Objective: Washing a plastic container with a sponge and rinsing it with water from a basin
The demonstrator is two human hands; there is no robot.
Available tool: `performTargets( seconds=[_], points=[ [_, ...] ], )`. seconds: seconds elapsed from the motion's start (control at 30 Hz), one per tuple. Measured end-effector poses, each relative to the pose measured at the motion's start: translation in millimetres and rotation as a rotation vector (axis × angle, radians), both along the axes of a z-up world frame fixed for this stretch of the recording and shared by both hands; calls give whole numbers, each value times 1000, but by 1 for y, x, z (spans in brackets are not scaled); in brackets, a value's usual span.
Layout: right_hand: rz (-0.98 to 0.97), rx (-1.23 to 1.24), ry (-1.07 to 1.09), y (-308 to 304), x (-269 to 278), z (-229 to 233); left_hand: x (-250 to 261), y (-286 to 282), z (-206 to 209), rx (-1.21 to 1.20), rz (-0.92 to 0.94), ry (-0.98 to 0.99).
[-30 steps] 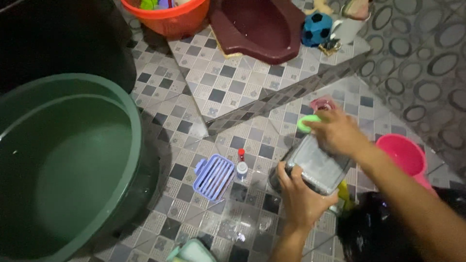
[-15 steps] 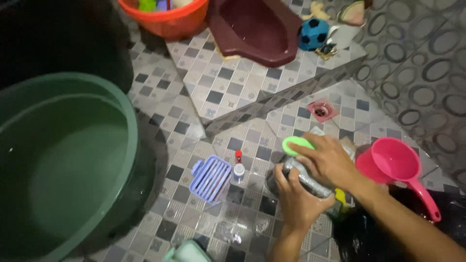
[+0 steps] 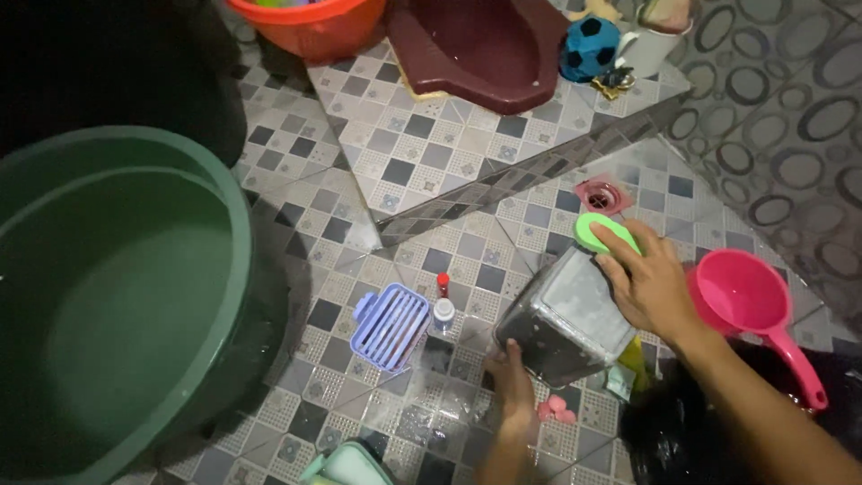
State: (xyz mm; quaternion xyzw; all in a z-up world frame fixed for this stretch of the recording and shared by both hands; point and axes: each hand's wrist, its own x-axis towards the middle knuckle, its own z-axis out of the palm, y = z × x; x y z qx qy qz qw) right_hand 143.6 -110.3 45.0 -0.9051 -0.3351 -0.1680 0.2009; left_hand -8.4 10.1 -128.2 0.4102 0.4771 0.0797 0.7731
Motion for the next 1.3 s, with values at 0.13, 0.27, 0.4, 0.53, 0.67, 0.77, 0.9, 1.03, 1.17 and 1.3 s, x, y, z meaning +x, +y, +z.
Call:
performTargets(
  seconds=[0.13, 0.27, 0.4, 0.53, 0.67, 0.77, 0.9, 1.03, 1.17, 1.3],
  points=[
    [-6, 46, 42, 1, 6, 1, 13, -1, -20, -282, -82, -21],
    [-49, 110, 247, -5, 13, 3, 8, 0, 12, -114, -166, 22],
    [-13, 223, 229, -17, 24, -6, 18, -14, -13, -128, -47, -51],
    [13, 301, 333, -31, 35, -14, 21, -9, 15, 110, -156, 9],
    [-138, 623, 723, -54, 51, -44, 21, -10, 26, 179, -242, -126],
    [-161, 735, 779, -67, 61, -66, 25, -6, 34, 193, -259, -149],
    [-200, 685, 778, -91, 65, -87, 25, -14, 29, 279, -289, -45],
    [-202, 991, 1012, -119, 70, -95, 18, -10, 32, 558, -257, -187],
    [-433, 1115, 1311, -114, 49, -63, 9, -3, 62, 615, -321, -251],
    [-348, 835, 1234, -168, 78, -131, 2, 4, 83, 390, -281, -258]
  ],
)
